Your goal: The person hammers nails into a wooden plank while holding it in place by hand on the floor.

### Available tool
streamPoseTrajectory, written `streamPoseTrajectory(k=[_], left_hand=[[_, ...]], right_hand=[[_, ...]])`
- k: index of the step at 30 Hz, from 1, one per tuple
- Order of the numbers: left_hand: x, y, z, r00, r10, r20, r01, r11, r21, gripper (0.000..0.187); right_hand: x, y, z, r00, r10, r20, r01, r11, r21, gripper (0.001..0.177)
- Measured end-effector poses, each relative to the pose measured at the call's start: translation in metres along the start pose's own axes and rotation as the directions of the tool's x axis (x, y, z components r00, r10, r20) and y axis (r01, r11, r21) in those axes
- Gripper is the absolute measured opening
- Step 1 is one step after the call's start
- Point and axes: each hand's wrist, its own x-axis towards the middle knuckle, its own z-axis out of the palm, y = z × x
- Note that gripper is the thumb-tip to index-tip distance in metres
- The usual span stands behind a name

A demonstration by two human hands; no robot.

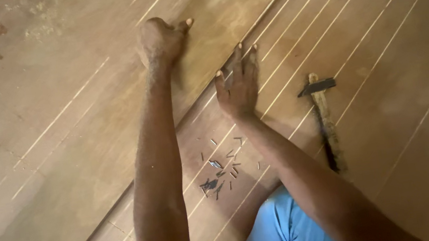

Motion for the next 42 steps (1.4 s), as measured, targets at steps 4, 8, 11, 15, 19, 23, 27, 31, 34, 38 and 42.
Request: streamPoseTrajectory(k=[4, 8, 11, 15, 19, 23, 27, 31, 34, 38, 42], left_hand=[[-0.003, -0.003, 0.003, 1.0, 0.011, 0.002, -0.011, 1.0, -0.014, 0.055], [-0.006, 0.002, -0.001, 1.0, 0.011, 0.003, -0.011, 1.0, 0.017, 0.053], [-0.015, 0.006, -0.005, 1.0, 0.03, -0.006, -0.03, 0.999, 0.034, 0.05], [-0.016, 0.002, -0.001, 0.995, 0.072, 0.074, -0.077, 0.995, 0.07, 0.05], [-0.009, -0.016, 0.011, 0.97, 0.243, -0.022, -0.238, 0.961, 0.14, 0.058], [-0.012, -0.028, 0.005, 0.865, 0.472, -0.172, -0.421, 0.868, 0.265, 0.049], [-0.081, -0.053, -0.013, 0.708, 0.703, -0.067, -0.655, 0.689, 0.31, 0.042], [-0.169, -0.108, -0.035, 0.673, 0.739, 0.023, -0.722, 0.65, 0.237, 0.072], [-0.207, -0.159, -0.057, 0.752, 0.659, 0.02, -0.616, 0.692, 0.377, 0.084], [-0.249, -0.224, -0.099, 0.811, 0.584, -0.043, -0.514, 0.745, 0.424, 0.076], [-0.27, -0.251, -0.104, 0.755, 0.65, -0.085, -0.544, 0.694, 0.471, 0.068]], right_hand=[[-0.003, 0.003, 0.003, 0.998, -0.035, -0.05, 0.038, 0.996, 0.074, 0.077], [-0.001, 0.003, 0.003, 0.996, -0.037, -0.077, 0.048, 0.988, 0.144, 0.078], [-0.004, 0.005, 0.002, 0.997, -0.03, -0.066, 0.04, 0.985, 0.168, 0.077], [-0.002, 0.008, 0.004, 0.995, -0.074, -0.063, 0.082, 0.988, 0.133, 0.075], [-0.002, 0.008, 0.003, 0.998, -0.06, -0.028, 0.063, 0.991, 0.115, 0.077], [-0.002, 0.01, 0.005, 0.993, -0.088, -0.073, 0.098, 0.985, 0.145, 0.077], [-0.005, 0.009, 0.001, 0.992, -0.084, -0.096, 0.102, 0.973, 0.205, 0.077], [-0.003, 0.001, -0.009, 0.984, -0.122, -0.132, 0.152, 0.957, 0.246, 0.074], [-0.006, -0.004, -0.021, 0.957, -0.259, -0.128, 0.286, 0.918, 0.276, 0.071], [-0.002, -0.015, -0.022, 0.835, -0.549, -0.022, 0.54, 0.813, 0.217, 0.072], [-0.002, -0.024, -0.024, 0.681, -0.727, 0.087, 0.703, 0.682, 0.201, 0.079]])
